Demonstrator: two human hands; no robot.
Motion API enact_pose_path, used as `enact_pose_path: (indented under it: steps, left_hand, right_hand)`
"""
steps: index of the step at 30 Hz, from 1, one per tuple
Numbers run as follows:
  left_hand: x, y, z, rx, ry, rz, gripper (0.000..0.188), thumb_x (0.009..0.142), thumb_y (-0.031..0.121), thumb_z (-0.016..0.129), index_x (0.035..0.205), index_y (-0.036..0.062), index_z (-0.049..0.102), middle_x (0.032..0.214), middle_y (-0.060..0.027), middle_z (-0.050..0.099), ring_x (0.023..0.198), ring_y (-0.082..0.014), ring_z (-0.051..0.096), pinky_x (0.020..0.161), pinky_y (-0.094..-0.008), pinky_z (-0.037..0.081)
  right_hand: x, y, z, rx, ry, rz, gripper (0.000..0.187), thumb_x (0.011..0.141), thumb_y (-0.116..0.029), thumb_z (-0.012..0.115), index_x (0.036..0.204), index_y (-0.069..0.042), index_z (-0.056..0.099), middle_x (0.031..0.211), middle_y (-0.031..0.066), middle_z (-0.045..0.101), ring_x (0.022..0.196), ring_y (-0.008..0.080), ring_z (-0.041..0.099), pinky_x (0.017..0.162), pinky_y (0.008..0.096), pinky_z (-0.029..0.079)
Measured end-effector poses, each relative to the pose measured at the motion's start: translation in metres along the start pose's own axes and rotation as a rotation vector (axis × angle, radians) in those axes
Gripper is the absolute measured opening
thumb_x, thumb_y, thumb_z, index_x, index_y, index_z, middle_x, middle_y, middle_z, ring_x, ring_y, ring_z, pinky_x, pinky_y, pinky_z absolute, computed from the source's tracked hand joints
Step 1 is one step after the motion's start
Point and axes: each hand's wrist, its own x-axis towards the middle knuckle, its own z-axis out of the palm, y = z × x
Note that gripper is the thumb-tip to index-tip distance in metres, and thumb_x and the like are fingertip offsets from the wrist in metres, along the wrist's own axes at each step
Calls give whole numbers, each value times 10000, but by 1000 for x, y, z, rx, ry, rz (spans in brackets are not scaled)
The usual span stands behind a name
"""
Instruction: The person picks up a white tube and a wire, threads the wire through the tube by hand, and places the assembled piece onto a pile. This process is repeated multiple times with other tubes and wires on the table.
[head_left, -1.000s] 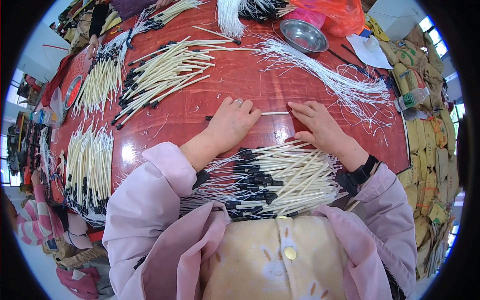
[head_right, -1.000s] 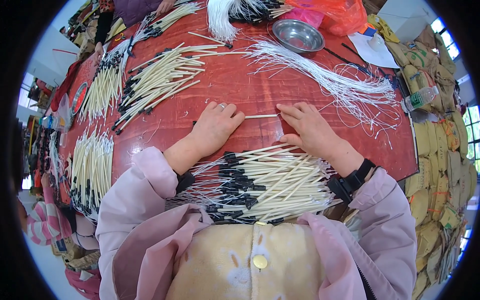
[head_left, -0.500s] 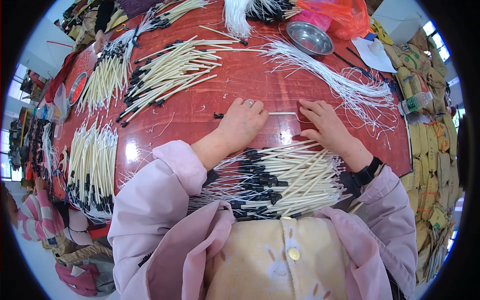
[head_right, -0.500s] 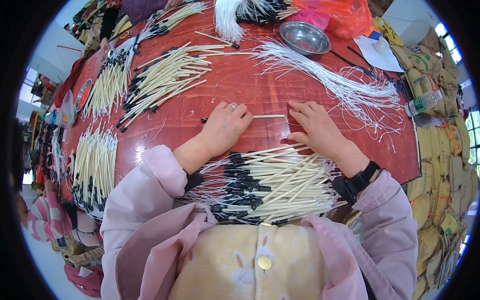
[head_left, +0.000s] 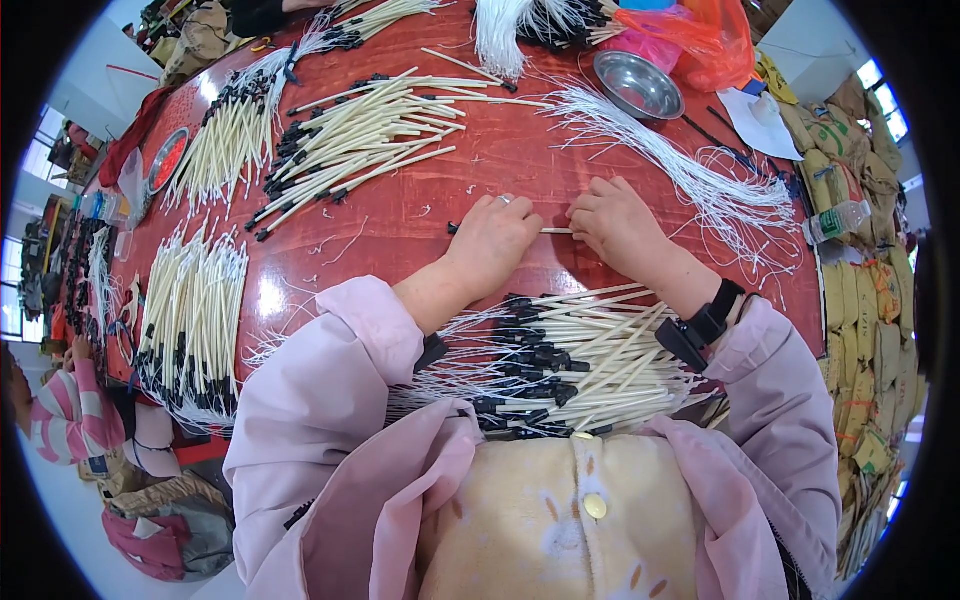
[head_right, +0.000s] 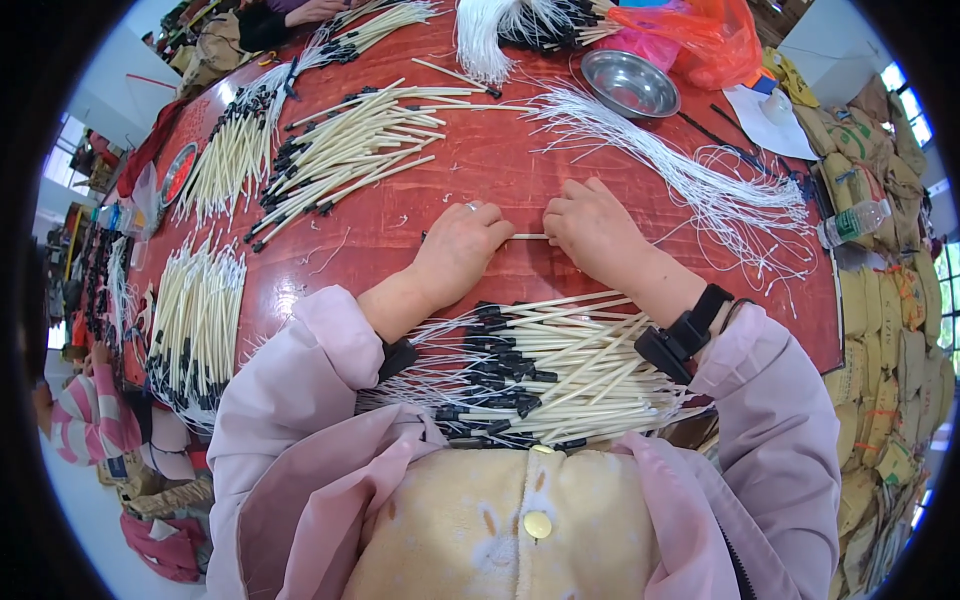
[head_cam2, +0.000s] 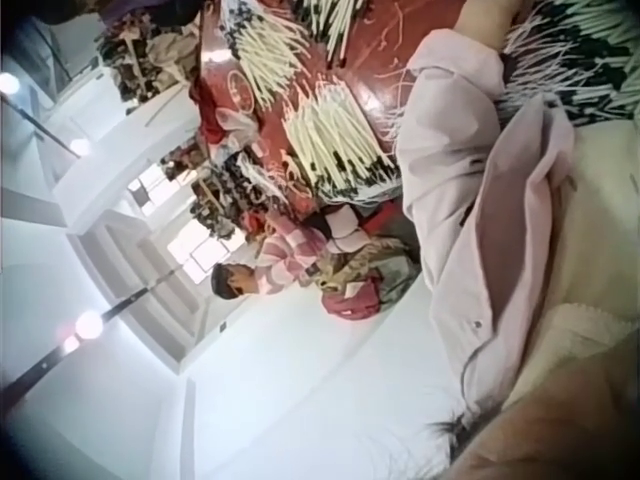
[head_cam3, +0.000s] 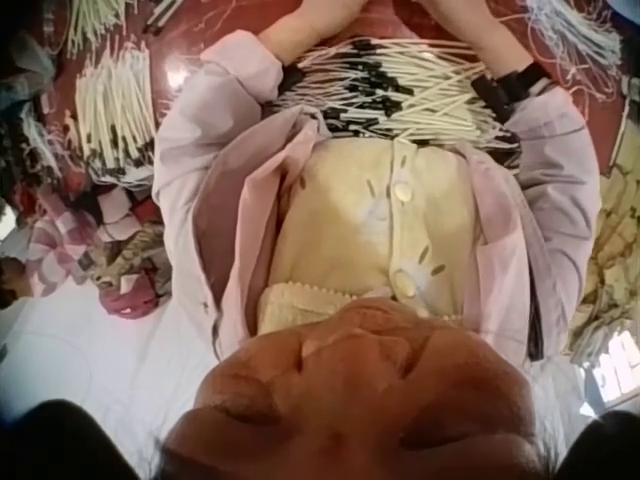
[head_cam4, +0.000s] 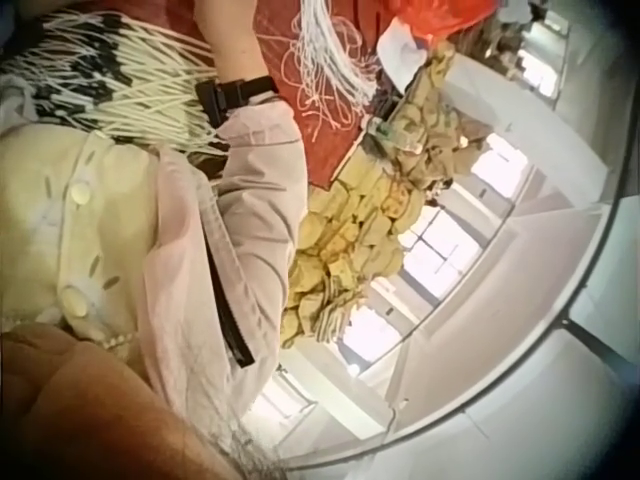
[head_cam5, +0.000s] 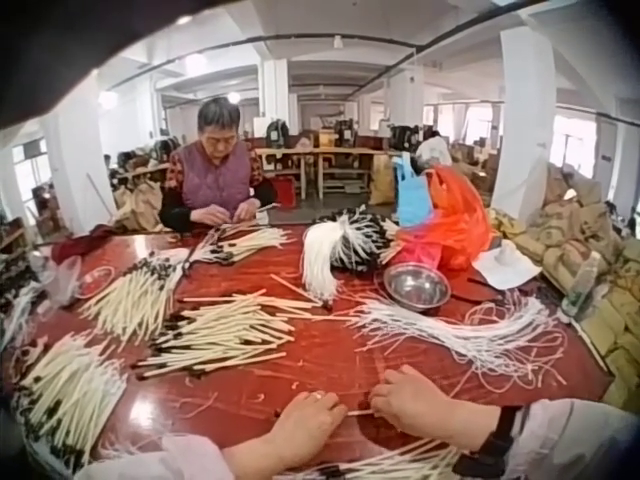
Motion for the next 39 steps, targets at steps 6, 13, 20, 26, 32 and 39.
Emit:
enact_pose_path:
  steps: [6, 13, 20, 26, 32, 39]
  left_hand:
    - [-14, -31, -29, -196, 145, -164, 165, 882, 188, 671, 990, 66, 692, 968, -133, 640, 954, -322, 644, 822, -451, 514]
    - [-52, -53, -69, -532, -132, -357, 232, 886, 82, 713, 1110, 29, 687, 1024, -152, 665, 902, -321, 660, 789, -368, 530]
    - [-61, -46, -54, -436, -105, -188, 161, 871, 56, 724, 1028, 31, 698, 933, -137, 658, 825, -277, 672, 732, -349, 531]
    - [-64, -26, -64, -326, 46, -255, 101, 907, 68, 684, 1001, 29, 674, 896, -164, 650, 801, -299, 659, 731, -369, 527]
    - [-135, -80, -124, -445, 450, -764, 94, 1003, 136, 620, 1031, 46, 629, 813, -18, 598, 719, -88, 548, 613, -253, 439]
    - [-318, -105, -190, -329, 470, -1200, 184, 1025, 245, 595, 1059, 72, 647, 908, 22, 622, 774, -70, 527, 614, -220, 376]
  right_hand:
    - [3, -7, 1, -102, 7, -66, 62, 799, -123, 714, 823, -67, 699, 915, 31, 661, 947, 222, 587, 857, 383, 433]
    - [0, -6, 1, -79, 8, -49, 57, 792, -119, 705, 814, -67, 694, 914, 39, 646, 944, 223, 584, 854, 371, 430]
    - [0, -11, 5, -145, 27, -64, 52, 775, -113, 698, 789, -67, 679, 885, 55, 622, 939, 237, 581, 856, 374, 431]
    - [-3, -7, 6, -150, 61, -48, 52, 736, -86, 699, 767, -62, 665, 853, 62, 612, 931, 245, 580, 850, 384, 432]
    - [-60, -4, -33, 92, 117, 67, 98, 673, -23, 692, 741, -68, 637, 814, 61, 600, 907, 258, 571, 839, 395, 421]
    - [-124, -31, -77, 215, -19, 191, 120, 699, -59, 729, 793, -66, 655, 882, 66, 636, 921, 271, 580, 861, 389, 420]
